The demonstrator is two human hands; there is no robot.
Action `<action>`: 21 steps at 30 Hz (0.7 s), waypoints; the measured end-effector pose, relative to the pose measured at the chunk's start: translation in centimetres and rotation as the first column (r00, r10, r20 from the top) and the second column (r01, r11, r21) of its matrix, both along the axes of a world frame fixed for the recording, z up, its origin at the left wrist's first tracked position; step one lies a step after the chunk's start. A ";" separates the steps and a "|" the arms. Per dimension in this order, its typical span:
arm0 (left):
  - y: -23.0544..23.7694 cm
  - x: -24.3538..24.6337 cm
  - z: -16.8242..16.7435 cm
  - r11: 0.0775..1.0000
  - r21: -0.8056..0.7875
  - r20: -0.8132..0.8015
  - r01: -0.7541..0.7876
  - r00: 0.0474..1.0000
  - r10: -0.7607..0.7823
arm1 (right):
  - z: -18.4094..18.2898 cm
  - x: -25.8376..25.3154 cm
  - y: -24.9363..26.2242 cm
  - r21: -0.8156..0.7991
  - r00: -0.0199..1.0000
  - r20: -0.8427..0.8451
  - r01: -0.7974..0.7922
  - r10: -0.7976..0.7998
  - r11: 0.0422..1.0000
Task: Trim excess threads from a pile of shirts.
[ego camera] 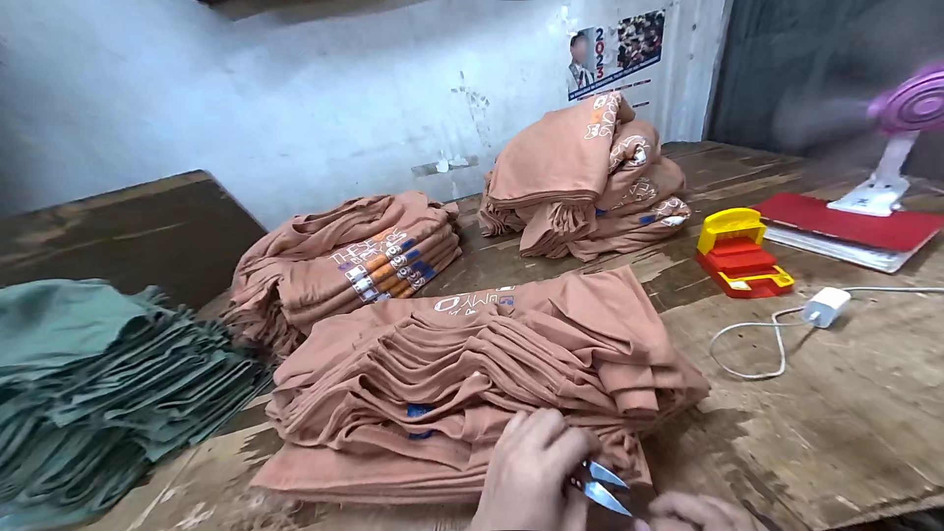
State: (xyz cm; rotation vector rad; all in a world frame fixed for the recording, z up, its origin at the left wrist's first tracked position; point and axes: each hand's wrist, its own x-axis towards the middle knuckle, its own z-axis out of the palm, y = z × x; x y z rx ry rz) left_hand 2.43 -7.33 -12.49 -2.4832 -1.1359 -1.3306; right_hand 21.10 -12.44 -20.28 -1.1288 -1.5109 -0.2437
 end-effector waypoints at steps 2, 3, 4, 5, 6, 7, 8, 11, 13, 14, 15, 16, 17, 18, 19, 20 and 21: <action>1.7 0.6 0.2 0.997 0.064 0.089 -0.038 0.995 0.032 | 0.5 -0.1 0.3 0.007 0.997 -0.037 0.069 -0.069 0.998; 2.5 0.9 0.3 0.993 0.109 0.113 -0.049 0.993 0.037 | 0.9 -0.2 0.5 0.036 0.996 -0.037 0.082 -0.081 0.996; 3.2 1.0 0.3 0.989 0.146 0.112 -0.028 0.994 0.012 | 1.1 -0.2 0.7 0.071 0.997 -0.011 0.083 -0.082 0.994; 3.7 0.9 0.2 0.987 0.160 0.094 0.023 0.995 -0.038 | 1.3 -0.1 0.9 0.102 0.996 0.036 0.084 -0.088 0.991; 3.8 0.5 0.2 0.986 0.143 0.080 0.090 0.992 -0.102 | 1.5 0.0 1.1 0.117 0.991 0.086 0.088 -0.099 0.989; 3.5 0.0 0.4 0.981 0.108 0.081 0.159 0.982 -0.168 | 1.6 0.1 1.2 0.116 0.985 0.130 0.099 -0.114 0.988; 3.0 -0.5 0.6 0.974 0.073 0.086 0.215 0.971 -0.221 | 1.6 0.4 1.3 0.101 0.978 0.165 0.110 -0.125 0.989; 1.3 -1.7 0.8 0.972 -0.012 -0.041 0.235 0.971 -0.235 | 1.7 0.8 1.5 0.040 0.971 0.215 0.098 -0.104 0.994; 1.0 -1.4 0.4 0.991 -0.001 -0.092 0.135 0.987 -0.135 | 1.8 0.8 1.6 0.039 0.974 0.208 0.085 -0.092 0.996; 1.0 -1.1 0.2 0.997 0.004 -0.064 0.071 0.995 -0.070 | 1.8 0.8 1.6 0.058 0.977 0.194 0.079 -0.089 0.995; 1.1 -0.7 0.1 1.000 0.021 -0.019 0.001 1.000 -0.001 | 1.8 0.8 1.6 0.085 0.980 0.176 0.076 -0.090 0.993; 1.4 -0.2 0.1 0.995 0.074 0.016 -0.065 0.998 0.064 | 1.7 0.8 1.6 0.130 0.984 0.150 0.078 -0.097 0.988; 1.7 0.3 0.1 0.984 0.146 0.035 -0.102 0.995 0.098 | 1.8 0.9 1.5 0.178 0.988 0.120 0.079 -0.101 0.981; 2.1 0.7 0.1 0.971 0.213 0.011 -0.108 0.994 0.108 | 1.8 0.9 1.4 0.200 0.990 0.100 0.081 -0.103 0.976; 2.4 0.8 -0.1 0.966 0.244 -0.042 -0.087 0.994 0.100 | 1.8 0.9 1.3 0.192 0.992 0.088 0.073 -0.091 0.979; 2.5 0.8 -0.2 0.968 0.244 -0.097 -0.058 0.992 0.084 | 1.7 0.9 1.2 0.172 0.995 0.078 0.052 -0.067 0.984; 2.5 0.7 -0.1 0.977 0.211 -0.135 -0.031 0.989 0.060 | 1.7 0.9 1.2 0.165 0.997 0.065 0.032 -0.043 0.986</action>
